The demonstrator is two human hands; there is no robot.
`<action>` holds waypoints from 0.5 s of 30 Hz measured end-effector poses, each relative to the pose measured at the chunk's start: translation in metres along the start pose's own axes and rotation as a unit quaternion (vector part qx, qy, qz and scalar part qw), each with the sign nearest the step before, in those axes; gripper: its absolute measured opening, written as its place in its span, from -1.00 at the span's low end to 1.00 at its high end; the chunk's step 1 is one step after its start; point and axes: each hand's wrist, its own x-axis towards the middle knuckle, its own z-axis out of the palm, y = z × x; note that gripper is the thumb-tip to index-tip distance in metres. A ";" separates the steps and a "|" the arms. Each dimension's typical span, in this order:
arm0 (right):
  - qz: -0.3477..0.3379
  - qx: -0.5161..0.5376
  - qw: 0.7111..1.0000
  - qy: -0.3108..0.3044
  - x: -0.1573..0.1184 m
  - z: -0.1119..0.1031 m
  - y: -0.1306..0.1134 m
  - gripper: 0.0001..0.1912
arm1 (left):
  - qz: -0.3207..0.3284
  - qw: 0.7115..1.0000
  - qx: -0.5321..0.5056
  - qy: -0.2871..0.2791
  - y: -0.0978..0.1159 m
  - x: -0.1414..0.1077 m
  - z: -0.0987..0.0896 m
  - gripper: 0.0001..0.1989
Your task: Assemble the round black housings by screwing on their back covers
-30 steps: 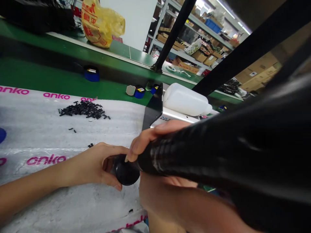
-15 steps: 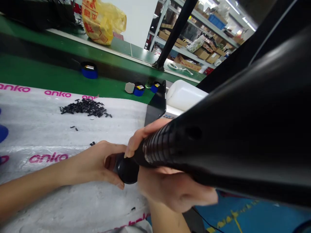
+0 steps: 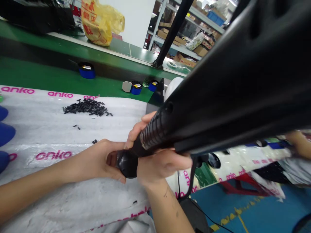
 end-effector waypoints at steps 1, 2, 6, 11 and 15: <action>-0.001 0.018 1.000 0.026 0.002 -0.005 -0.003 -0.42 | -0.012 1.000 0.012 0.000 0.001 0.000 0.000 -0.48; -0.012 0.019 0.999 0.044 0.005 -0.013 -0.007 -0.47 | -0.021 0.999 0.034 0.004 0.002 0.001 0.001 -0.44; -0.138 -0.014 0.974 0.178 0.025 -0.046 -0.020 -0.55 | -0.034 0.988 0.147 0.041 0.008 0.004 0.003 -0.37; -0.194 -0.074 0.938 0.277 0.046 -0.056 -0.009 -0.48 | -0.030 0.985 0.163 0.046 0.012 0.003 0.007 -0.41; -0.094 -0.046 0.967 0.230 0.029 -0.053 -0.013 -0.40 | -0.034 0.986 0.159 0.044 0.012 0.003 0.007 -0.41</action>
